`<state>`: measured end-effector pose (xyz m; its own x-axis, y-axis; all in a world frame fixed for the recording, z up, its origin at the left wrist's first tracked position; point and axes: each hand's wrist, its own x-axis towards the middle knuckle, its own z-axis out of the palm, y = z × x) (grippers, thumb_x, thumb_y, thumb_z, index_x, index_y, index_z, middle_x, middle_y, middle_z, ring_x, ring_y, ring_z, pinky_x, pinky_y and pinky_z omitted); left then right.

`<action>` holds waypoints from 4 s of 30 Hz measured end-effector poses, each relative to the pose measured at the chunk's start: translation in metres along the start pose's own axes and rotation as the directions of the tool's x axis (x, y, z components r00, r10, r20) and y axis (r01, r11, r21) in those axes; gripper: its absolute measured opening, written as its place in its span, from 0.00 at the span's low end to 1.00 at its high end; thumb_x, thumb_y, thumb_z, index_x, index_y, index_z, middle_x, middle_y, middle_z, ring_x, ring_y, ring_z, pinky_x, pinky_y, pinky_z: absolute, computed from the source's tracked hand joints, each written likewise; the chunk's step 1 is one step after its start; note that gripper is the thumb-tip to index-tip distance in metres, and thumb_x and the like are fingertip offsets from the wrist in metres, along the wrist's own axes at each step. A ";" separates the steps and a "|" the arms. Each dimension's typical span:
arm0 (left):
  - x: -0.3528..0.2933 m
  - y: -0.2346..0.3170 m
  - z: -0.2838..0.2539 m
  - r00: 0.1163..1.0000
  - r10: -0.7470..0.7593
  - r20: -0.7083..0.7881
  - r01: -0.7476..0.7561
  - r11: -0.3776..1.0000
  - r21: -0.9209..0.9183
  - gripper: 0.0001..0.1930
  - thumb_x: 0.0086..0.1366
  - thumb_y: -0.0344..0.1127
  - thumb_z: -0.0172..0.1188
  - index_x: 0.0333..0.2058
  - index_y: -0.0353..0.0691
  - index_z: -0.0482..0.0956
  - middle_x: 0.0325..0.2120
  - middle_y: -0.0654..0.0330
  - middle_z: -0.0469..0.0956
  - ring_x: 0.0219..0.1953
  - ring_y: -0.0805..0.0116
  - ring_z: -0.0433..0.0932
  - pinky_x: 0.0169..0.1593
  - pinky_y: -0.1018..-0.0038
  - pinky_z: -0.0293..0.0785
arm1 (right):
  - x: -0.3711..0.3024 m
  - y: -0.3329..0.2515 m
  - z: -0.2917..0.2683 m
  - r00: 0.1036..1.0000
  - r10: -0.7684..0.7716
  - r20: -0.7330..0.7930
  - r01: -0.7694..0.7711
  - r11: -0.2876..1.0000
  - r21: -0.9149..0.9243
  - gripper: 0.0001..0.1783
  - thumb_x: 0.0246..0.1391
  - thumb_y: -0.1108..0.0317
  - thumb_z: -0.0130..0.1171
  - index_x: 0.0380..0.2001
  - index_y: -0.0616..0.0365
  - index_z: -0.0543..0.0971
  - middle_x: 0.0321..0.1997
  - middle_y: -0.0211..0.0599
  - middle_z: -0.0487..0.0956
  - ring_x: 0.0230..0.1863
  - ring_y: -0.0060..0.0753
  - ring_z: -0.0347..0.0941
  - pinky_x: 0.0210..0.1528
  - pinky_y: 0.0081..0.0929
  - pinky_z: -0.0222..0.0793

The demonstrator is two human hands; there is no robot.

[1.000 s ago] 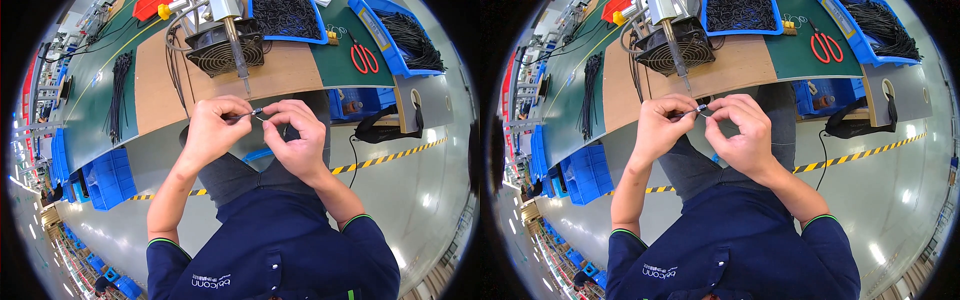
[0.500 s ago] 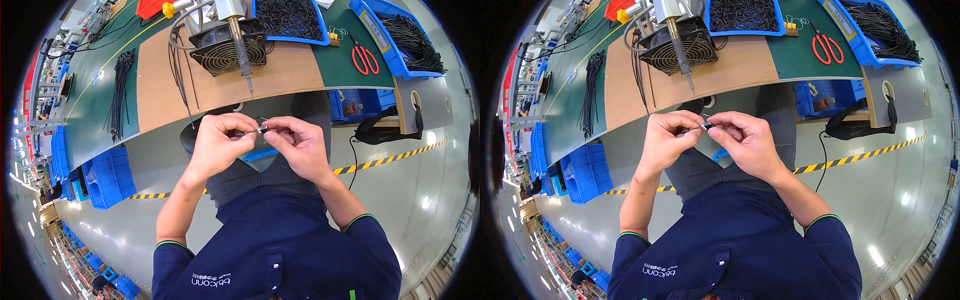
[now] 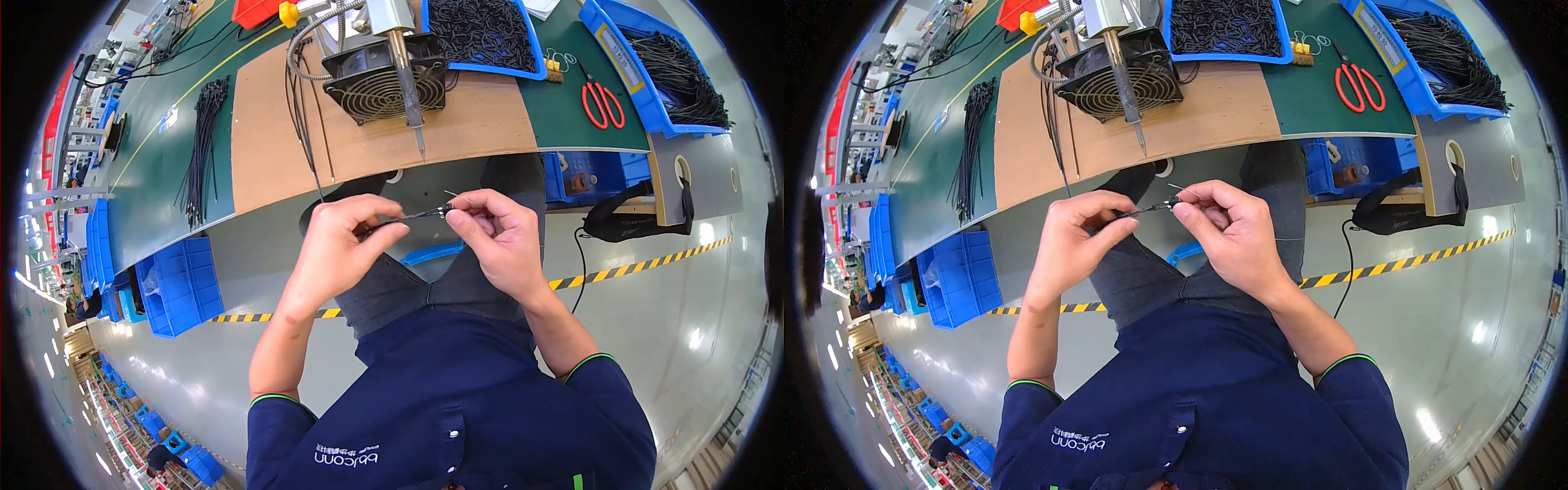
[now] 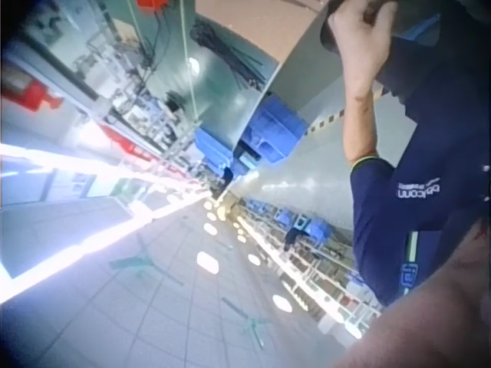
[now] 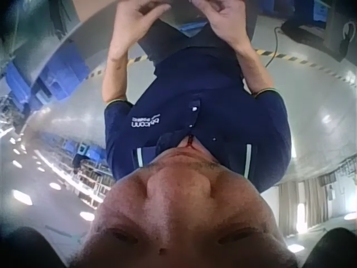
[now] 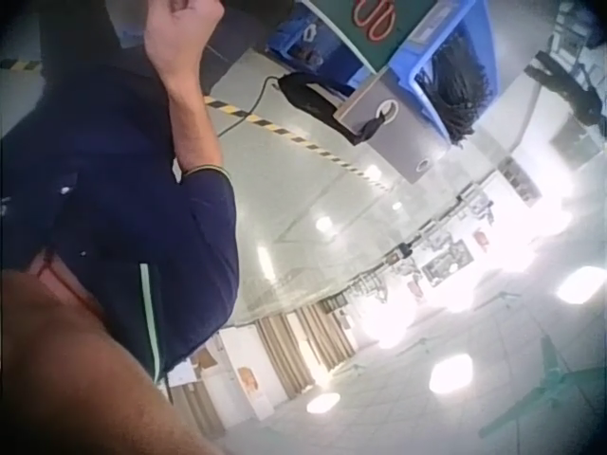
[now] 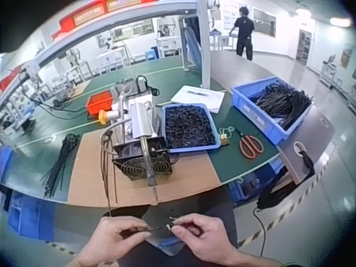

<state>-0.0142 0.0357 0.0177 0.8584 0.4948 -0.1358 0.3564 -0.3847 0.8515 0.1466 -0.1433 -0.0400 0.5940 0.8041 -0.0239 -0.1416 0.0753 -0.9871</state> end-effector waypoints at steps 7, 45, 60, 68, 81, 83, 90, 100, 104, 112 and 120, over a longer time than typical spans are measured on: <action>-0.016 -0.008 -0.013 0.996 -0.089 0.031 0.091 0.994 -0.065 0.06 0.73 0.29 0.66 0.40 0.31 0.87 0.25 0.59 0.86 0.24 0.75 0.83 0.29 0.75 0.78 | 0.003 0.000 0.007 0.999 -0.018 0.043 0.020 0.999 -0.039 0.09 0.68 0.74 0.68 0.46 0.69 0.84 0.37 0.26 0.84 0.34 0.07 0.71 0.36 0.12 0.68; 0.323 -0.102 -0.214 0.849 -0.162 -0.503 0.432 0.760 0.485 0.21 0.63 0.44 0.67 0.47 0.33 0.89 0.49 0.39 0.87 0.55 0.41 0.85 0.58 0.55 0.81 | -0.012 0.011 -0.001 0.992 0.091 -0.085 -0.098 0.991 -0.091 0.13 0.62 0.72 0.72 0.46 0.68 0.85 0.32 0.21 0.80 0.26 0.07 0.54 0.28 0.13 0.55; 0.203 -0.007 -0.308 0.794 -0.096 -0.600 -0.095 0.955 -0.280 0.10 0.80 0.39 0.57 0.40 0.39 0.78 0.29 0.66 0.76 0.29 0.73 0.78 0.36 0.71 0.79 | 0.145 -0.085 -0.085 0.963 -0.235 -0.128 -0.008 0.453 -0.892 0.13 0.67 0.60 0.62 0.44 0.57 0.87 0.32 0.47 0.86 0.37 0.53 0.84 0.39 0.49 0.75; 0.041 0.000 -0.196 0.970 -0.162 -0.184 0.014 0.786 -0.618 0.08 0.78 0.37 0.62 0.45 0.38 0.79 0.22 0.74 0.66 0.23 0.82 0.62 0.26 0.79 0.55 | 0.211 -0.070 -0.094 0.966 -0.236 -0.105 -0.068 0.163 -0.984 0.11 0.59 0.61 0.68 0.36 0.56 0.89 0.39 0.54 0.89 0.44 0.60 0.87 0.49 0.55 0.82; -0.042 -0.027 -0.034 0.956 -0.253 0.147 0.265 0.534 -0.803 0.07 0.77 0.32 0.64 0.47 0.35 0.85 0.30 0.58 0.85 0.27 0.76 0.74 0.34 0.79 0.71 | 0.104 -0.083 -0.071 0.951 -0.305 -0.045 0.236 0.816 -0.527 0.08 0.68 0.72 0.65 0.42 0.67 0.87 0.35 0.30 0.88 0.36 0.15 0.79 0.38 0.18 0.72; -0.039 -0.023 -0.017 0.967 -0.197 0.159 0.244 0.552 -0.798 0.06 0.77 0.32 0.64 0.46 0.37 0.85 0.29 0.57 0.86 0.27 0.77 0.75 0.33 0.79 0.71 | 0.057 -0.084 -0.039 0.976 -0.218 -0.024 0.193 0.903 -0.383 0.05 0.66 0.75 0.68 0.42 0.65 0.87 0.37 0.31 0.88 0.37 0.17 0.79 0.41 0.17 0.74; -0.038 0.013 0.025 0.993 -0.041 0.110 0.093 0.844 -0.528 0.08 0.77 0.31 0.62 0.44 0.30 0.84 0.31 0.64 0.84 0.35 0.79 0.82 0.39 0.80 0.77 | -0.017 -0.035 0.012 0.968 -0.234 0.085 0.246 0.953 -0.175 0.06 0.65 0.76 0.70 0.44 0.64 0.87 0.43 0.35 0.85 0.37 0.16 0.73 0.37 0.15 0.67; -0.034 0.013 0.037 0.992 -0.050 0.118 0.107 0.826 -0.554 0.08 0.78 0.32 0.62 0.43 0.31 0.83 0.32 0.64 0.83 0.34 0.79 0.81 0.39 0.80 0.77 | -0.028 -0.025 0.010 1.000 -0.032 -0.001 0.032 0.999 0.002 0.06 0.68 0.73 0.69 0.44 0.64 0.87 0.42 0.29 0.83 0.32 0.08 0.67 0.33 0.12 0.61; -0.034 0.013 0.036 0.991 -0.058 0.122 0.115 0.831 -0.545 0.06 0.77 0.29 0.63 0.43 0.30 0.83 0.32 0.62 0.84 0.34 0.75 0.83 0.41 0.76 0.79 | -0.027 -0.025 0.009 1.000 -0.014 0.005 0.015 1.000 -0.024 0.06 0.68 0.73 0.69 0.44 0.64 0.87 0.41 0.29 0.83 0.33 0.09 0.68 0.33 0.12 0.62; -0.031 0.010 0.035 0.988 -0.075 0.136 0.137 0.833 -0.536 0.07 0.77 0.29 0.63 0.43 0.30 0.83 0.33 0.62 0.84 0.33 0.76 0.83 0.41 0.77 0.80 | -0.025 -0.023 0.011 1.000 -0.024 0.016 0.025 0.998 -0.060 0.05 0.67 0.73 0.69 0.43 0.63 0.87 0.40 0.29 0.83 0.33 0.10 0.67 0.33 0.14 0.62; -0.031 0.011 0.033 0.992 -0.040 0.118 0.097 0.845 -0.526 0.07 0.77 0.30 0.63 0.43 0.30 0.83 0.32 0.62 0.84 0.33 0.76 0.83 0.41 0.77 0.79 | -0.025 -0.023 0.014 1.000 -0.029 -0.002 0.029 0.998 -0.062 0.05 0.67 0.72 0.69 0.43 0.63 0.87 0.39 0.27 0.84 0.31 0.09 0.64 0.31 0.14 0.58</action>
<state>-0.0243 -0.0096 0.0146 0.8807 0.4149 -0.2286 0.1902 0.1323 0.9728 0.1238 -0.1573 -0.0145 0.5999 0.8001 0.0044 -0.0751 0.0618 -0.9953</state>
